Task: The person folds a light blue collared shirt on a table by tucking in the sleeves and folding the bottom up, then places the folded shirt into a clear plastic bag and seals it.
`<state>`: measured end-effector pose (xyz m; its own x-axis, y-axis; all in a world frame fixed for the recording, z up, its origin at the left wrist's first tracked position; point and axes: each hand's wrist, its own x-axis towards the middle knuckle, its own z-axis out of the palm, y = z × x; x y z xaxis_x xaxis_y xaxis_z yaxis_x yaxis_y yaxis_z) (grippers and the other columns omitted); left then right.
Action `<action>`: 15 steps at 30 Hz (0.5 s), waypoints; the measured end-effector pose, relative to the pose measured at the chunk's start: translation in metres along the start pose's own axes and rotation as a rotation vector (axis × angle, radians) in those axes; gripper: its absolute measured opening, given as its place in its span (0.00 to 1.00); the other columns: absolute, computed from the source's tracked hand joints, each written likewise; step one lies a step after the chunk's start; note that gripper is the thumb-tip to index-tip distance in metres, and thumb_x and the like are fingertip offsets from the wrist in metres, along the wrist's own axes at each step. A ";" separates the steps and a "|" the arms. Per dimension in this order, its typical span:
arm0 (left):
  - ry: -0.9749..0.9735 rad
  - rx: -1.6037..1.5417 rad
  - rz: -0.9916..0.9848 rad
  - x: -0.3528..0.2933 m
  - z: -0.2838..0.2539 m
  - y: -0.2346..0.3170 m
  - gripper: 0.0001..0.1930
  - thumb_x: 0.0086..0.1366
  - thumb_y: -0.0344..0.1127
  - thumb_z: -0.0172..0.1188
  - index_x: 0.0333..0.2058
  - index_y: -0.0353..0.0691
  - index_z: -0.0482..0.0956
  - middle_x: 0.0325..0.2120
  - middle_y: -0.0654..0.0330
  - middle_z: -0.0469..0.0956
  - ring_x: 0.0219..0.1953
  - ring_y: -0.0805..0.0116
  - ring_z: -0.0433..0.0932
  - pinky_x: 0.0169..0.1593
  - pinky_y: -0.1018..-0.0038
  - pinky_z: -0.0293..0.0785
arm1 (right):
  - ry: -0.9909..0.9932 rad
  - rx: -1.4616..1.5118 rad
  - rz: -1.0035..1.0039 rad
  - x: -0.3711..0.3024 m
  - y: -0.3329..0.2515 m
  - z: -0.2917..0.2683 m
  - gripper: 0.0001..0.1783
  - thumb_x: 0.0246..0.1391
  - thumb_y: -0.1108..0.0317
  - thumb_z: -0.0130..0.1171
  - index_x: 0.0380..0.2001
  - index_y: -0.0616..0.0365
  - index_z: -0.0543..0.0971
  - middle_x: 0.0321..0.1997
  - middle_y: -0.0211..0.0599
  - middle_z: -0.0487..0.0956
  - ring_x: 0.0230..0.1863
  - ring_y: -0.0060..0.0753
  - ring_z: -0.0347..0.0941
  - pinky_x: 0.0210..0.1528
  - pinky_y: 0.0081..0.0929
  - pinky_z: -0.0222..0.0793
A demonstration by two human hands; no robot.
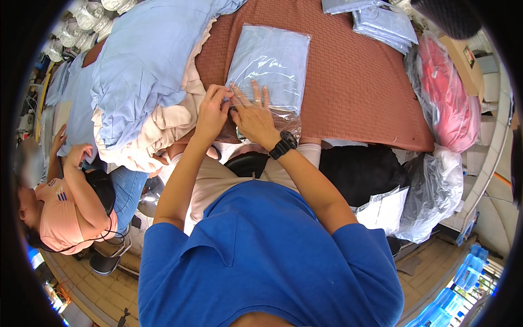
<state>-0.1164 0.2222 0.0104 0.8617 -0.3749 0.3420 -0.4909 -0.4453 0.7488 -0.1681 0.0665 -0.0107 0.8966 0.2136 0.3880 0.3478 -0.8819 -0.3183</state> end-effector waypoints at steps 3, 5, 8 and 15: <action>-0.034 0.166 0.154 0.008 -0.008 0.007 0.16 0.53 0.16 0.62 0.41 0.35 0.78 0.43 0.55 0.75 0.46 0.49 0.75 0.48 0.62 0.75 | -0.002 0.041 -0.029 -0.004 0.000 -0.008 0.26 0.60 0.63 0.54 0.62 0.54 0.74 0.71 0.44 0.67 0.75 0.60 0.53 0.74 0.63 0.44; -0.072 0.279 0.287 0.015 -0.016 0.013 0.15 0.53 0.17 0.64 0.41 0.35 0.78 0.42 0.55 0.75 0.46 0.51 0.74 0.48 0.65 0.74 | -0.017 0.090 -0.056 -0.016 -0.005 -0.019 0.23 0.59 0.67 0.55 0.59 0.56 0.76 0.67 0.45 0.71 0.73 0.58 0.58 0.72 0.60 0.51; -0.193 0.307 0.330 0.019 -0.024 0.000 0.14 0.54 0.20 0.65 0.40 0.36 0.78 0.39 0.56 0.75 0.44 0.52 0.73 0.47 0.63 0.73 | -0.393 0.596 0.214 -0.026 -0.022 -0.065 0.20 0.54 0.74 0.55 0.51 0.58 0.78 0.57 0.46 0.76 0.64 0.55 0.67 0.62 0.57 0.62; -0.314 0.285 0.480 0.032 -0.019 -0.006 0.10 0.55 0.24 0.65 0.36 0.37 0.75 0.35 0.56 0.73 0.42 0.53 0.73 0.45 0.62 0.73 | 0.173 -0.155 0.064 -0.028 0.039 -0.076 0.16 0.48 0.76 0.58 0.43 0.55 0.78 0.45 0.39 0.73 0.48 0.46 0.68 0.48 0.41 0.65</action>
<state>-0.0840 0.2282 0.0278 0.4798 -0.7876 0.3867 -0.8651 -0.3512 0.3581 -0.2008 -0.0054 0.0315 0.8505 0.0920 0.5178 0.2340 -0.9480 -0.2159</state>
